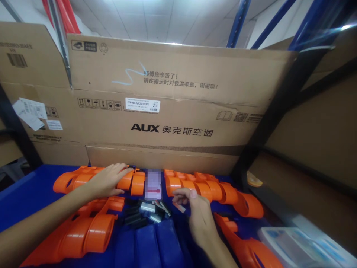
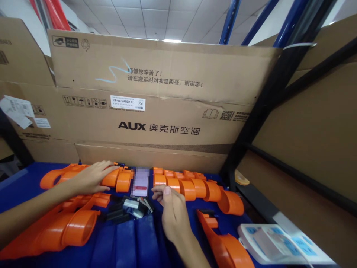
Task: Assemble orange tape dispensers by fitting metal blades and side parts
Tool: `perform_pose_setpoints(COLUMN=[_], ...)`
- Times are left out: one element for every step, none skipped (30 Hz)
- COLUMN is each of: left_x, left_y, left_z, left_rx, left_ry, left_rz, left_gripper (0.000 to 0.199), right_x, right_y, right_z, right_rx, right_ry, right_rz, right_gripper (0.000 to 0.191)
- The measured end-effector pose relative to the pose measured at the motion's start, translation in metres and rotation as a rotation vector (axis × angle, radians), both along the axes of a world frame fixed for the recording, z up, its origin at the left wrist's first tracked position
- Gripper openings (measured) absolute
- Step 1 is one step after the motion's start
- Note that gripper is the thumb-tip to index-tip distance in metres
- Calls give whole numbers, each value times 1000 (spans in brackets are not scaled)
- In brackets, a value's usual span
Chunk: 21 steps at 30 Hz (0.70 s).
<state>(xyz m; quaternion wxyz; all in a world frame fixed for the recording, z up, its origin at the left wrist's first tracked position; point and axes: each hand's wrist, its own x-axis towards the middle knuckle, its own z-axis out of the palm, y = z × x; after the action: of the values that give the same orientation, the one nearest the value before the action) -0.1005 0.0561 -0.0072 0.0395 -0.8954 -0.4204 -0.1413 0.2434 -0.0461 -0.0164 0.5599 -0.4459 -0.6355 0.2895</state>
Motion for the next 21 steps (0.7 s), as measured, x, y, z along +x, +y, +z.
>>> perform_pose_setpoints(left_x=[0, 0, 0, 0, 0, -1, -2, -4, -7, -10, -14, -19, -23, -28, -32, -36, -39, -42, -43, -44, -45], left_y=[1, 2, 3, 3, 3, 3, 3, 3, 3, 3, 3, 3, 4, 4, 3, 3, 1, -1, -3, -5, -6], left_z=[-1, -2, -3, -3, -3, -3, -2, 0, 2, 4, 7, 11, 15, 18, 21, 24, 25, 26, 26, 25, 24], left_rx=[-6, -13, -20, -28, -38, -48, -62, -77, -93, -110, -127, -142, -156, -166, -174, -180, -181, -178, -174, -171, -172], left_ry=[15, 27, 37, 44, 51, 57, 63, 69, 76, 81, 87, 91, 95, 97, 99, 99, 94, 85, 74, 64, 59], left_rz=[3, 5, 7, 9, 10, 10, 7, 1, -7, -18, -29, -38, -43, -43, -41, -37, -31, -26, -20, -11, -1], left_gripper=[83, 83, 84, 84, 84, 85, 85, 86, 88, 89, 90, 91, 92, 92, 93, 93, 91, 90, 88, 86, 84], right_x=[0, 0, 0, 1, 1, 1, 2, 2, 2, 2, 2, 2, 2, 2, 1, 1, 1, 1, 1, 1, 1], right_y=[0, 0, 0, 0, 1, 1, 1, 2, 2, 2, 2, 2, 2, 1, 1, 1, 1, 0, 0, 0, 1], right_z=[0, 1, 1, 0, 0, -1, -1, -1, -2, -1, -1, -1, 0, 1, 1, 1, 2, 1, 1, 1, 0], right_rx=[0, 0, 2, 3, 3, 3, 1, -1, -3, -4, -5, -4, -3, -3, -2, -1, 1, 2, 2, 4, 6], right_ry=[-2, -3, -3, -3, -3, -3, -2, -1, 1, 3, 6, 10, 14, 19, 23, 24, 25, 26, 27, 27, 27], right_rz=[-1, 0, 1, 3, 5, 7, 8, 9, 10, 10, 9, 6, 2, -1, -1, 1, 4, 4, -1, -7, -15], right_gripper=[64, 64, 64, 64, 64, 64, 64, 65, 65, 65, 65, 65, 65, 66, 66, 66, 66, 66, 66, 66, 66])
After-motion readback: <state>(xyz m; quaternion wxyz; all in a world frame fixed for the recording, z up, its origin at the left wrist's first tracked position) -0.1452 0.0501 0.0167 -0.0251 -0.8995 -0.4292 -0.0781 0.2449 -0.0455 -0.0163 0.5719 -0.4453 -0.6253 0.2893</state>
